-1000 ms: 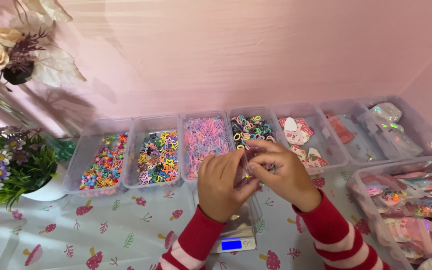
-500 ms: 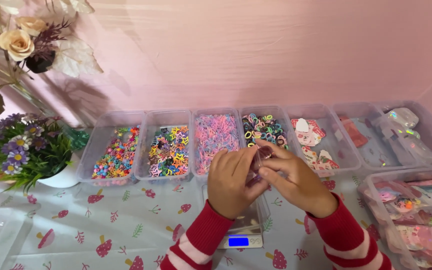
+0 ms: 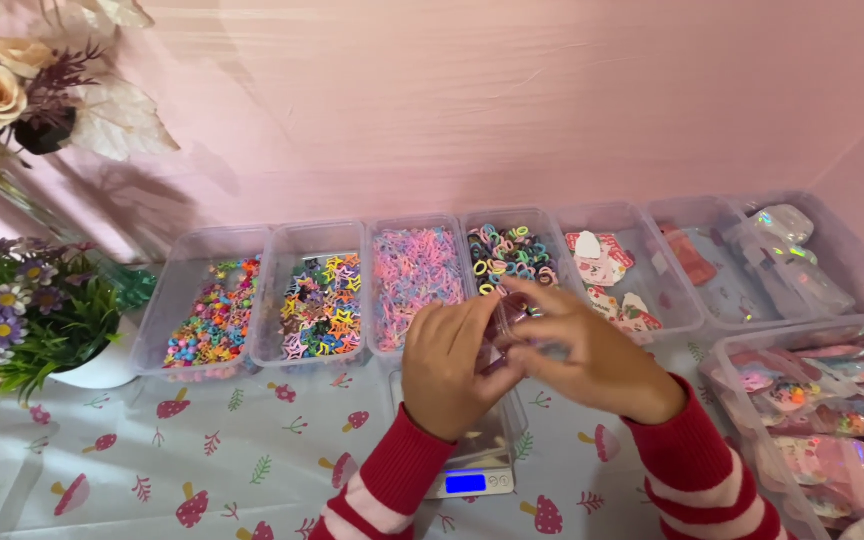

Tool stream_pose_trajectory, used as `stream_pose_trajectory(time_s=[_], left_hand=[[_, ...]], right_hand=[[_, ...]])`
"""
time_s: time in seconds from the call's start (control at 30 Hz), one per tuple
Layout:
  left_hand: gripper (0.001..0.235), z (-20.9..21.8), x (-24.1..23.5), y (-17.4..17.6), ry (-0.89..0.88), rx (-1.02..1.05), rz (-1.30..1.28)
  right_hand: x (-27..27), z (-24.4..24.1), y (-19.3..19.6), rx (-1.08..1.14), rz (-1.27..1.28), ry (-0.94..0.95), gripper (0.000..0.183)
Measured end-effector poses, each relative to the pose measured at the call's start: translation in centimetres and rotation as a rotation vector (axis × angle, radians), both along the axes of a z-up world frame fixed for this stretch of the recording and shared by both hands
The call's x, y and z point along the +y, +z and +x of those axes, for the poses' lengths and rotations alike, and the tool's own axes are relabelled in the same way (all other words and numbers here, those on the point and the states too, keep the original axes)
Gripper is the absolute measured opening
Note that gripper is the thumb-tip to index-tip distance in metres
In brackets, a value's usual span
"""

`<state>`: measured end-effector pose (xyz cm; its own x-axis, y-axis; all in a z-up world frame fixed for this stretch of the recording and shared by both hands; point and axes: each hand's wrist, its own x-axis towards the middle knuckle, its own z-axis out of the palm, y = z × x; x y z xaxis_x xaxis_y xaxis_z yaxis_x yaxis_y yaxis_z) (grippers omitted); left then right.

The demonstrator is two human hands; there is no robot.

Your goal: Picking small decorative items from bins, placing them into small plastic bags, and weighing them on a digital scale.

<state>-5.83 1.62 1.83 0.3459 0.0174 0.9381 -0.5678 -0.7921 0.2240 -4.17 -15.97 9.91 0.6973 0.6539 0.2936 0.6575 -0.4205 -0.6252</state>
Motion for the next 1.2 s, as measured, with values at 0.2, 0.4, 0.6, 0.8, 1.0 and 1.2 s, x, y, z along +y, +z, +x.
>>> stream_pose_trajectory(time_s=[0.2,0.4,0.6,0.8,1.0,1.2], left_hand=[[0.064,0.5,0.3,-1.0,-0.005,0.044,0.017],[0.068,-0.1,0.5,-0.1,-0.094,0.099,0.04],[0.086,0.1,1.1,-0.3,-0.201,0.171,0.089],[0.085,0.5,2.6,0.4,-0.24,0.272,0.097],[0.095,0.1,2.2,1.1,-0.207,0.234,0.125],[0.083,-0.6,0.7,0.9,-0.295,0.209,0.046]], right_hand=[[-0.7,0.3,-0.3,0.054,0.036,-0.08,0.018],[-0.3,1.0,-1.2,0.108,0.115,-0.191,0.019],[-1.0,1.5,-2.2,0.149,0.1,-0.221,0.025],[-1.9,1.5,-0.7,0.163,0.126,-0.256,0.029],[-1.8,1.8,-1.7,0.152,0.119,-0.231,0.028],[-0.6,0.8,-1.6,0.159,0.106,-0.15,0.025]])
